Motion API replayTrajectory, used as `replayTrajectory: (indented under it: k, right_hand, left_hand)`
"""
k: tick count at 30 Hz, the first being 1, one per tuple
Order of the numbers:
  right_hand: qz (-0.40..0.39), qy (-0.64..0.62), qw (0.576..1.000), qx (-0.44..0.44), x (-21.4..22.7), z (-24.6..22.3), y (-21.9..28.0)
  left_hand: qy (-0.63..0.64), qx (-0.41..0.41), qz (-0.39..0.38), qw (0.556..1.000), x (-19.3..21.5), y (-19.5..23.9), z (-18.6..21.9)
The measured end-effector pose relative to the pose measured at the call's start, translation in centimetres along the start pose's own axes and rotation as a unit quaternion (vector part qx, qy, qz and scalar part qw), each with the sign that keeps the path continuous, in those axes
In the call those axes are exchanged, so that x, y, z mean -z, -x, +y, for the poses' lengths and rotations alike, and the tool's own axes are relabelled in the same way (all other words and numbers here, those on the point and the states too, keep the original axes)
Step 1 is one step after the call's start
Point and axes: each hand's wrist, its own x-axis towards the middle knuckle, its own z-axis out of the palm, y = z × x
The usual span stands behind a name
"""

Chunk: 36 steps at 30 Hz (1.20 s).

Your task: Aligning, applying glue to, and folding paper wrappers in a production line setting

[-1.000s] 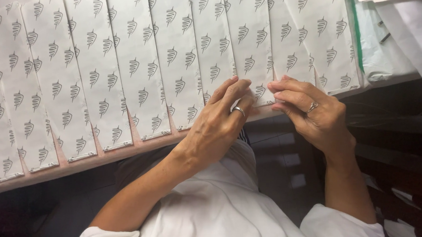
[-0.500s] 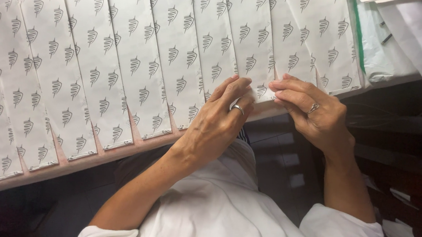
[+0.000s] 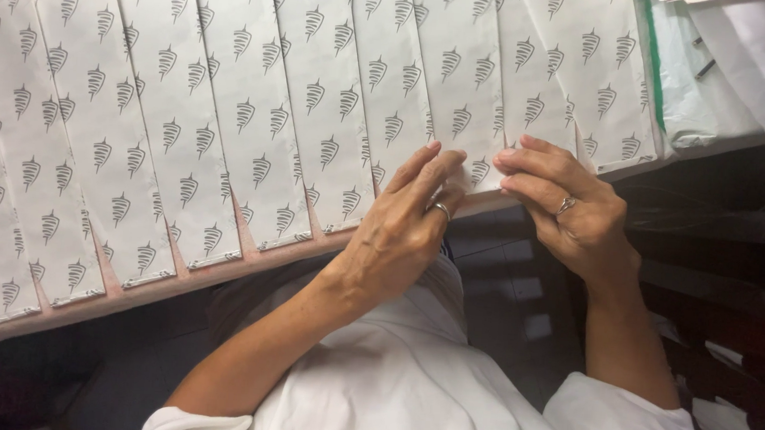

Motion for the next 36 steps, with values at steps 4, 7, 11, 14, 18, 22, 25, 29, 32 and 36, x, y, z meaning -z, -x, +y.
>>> replayTrajectory:
  k: [4,7,11,14,18,22,25,29,32,36]
  right_hand:
    - [0.004,-0.022,1.0,-0.009,-0.1,0.1,0.7]
    - [0.02,-0.016,0.999,-0.033,-0.4,-0.3,0.4]
    - [0.034,0.01,0.995,-0.093,-0.7,-1.0,0.1]
    - [0.052,0.005,0.99,-0.128,-0.8,-1.5,-0.3]
    - [0.056,0.005,0.988,-0.144,-0.8,-2.0,-1.1]
    - [0.077,0.038,0.989,-0.117,-1.8,-2.4,-1.7]
    - [0.103,0.089,0.983,-0.125,-3.4,-1.7,-0.7]
    - [0.12,0.073,0.981,-0.132,-3.1,-1.9,-0.4]
    - [0.119,0.07,0.984,-0.115,-3.1,-1.9,-0.5]
    - [0.125,0.11,0.979,-0.117,-3.2,-1.9,-0.7]
  left_hand:
    - [-0.018,0.034,0.035,0.999,-1.1,0.5,0.9]
    - [-0.022,0.064,0.055,0.996,-1.1,-0.2,1.4]
    - [0.052,0.162,0.093,0.981,-1.7,-0.6,1.6]
    - [0.05,0.208,0.074,0.974,-1.9,-1.0,1.3]
    - [0.084,0.24,0.106,0.961,-1.9,-1.5,0.9]
    - [0.062,0.222,0.104,0.968,-1.9,-1.5,1.0]
    - [0.083,0.276,0.08,0.954,-1.8,-1.4,1.2]
    - [0.09,0.28,0.074,0.953,-1.7,-1.1,1.3]
    - [0.067,0.253,0.076,0.962,-2.0,-1.3,1.2]
    - [-0.057,0.193,0.046,0.978,-3.9,-1.5,-0.2]
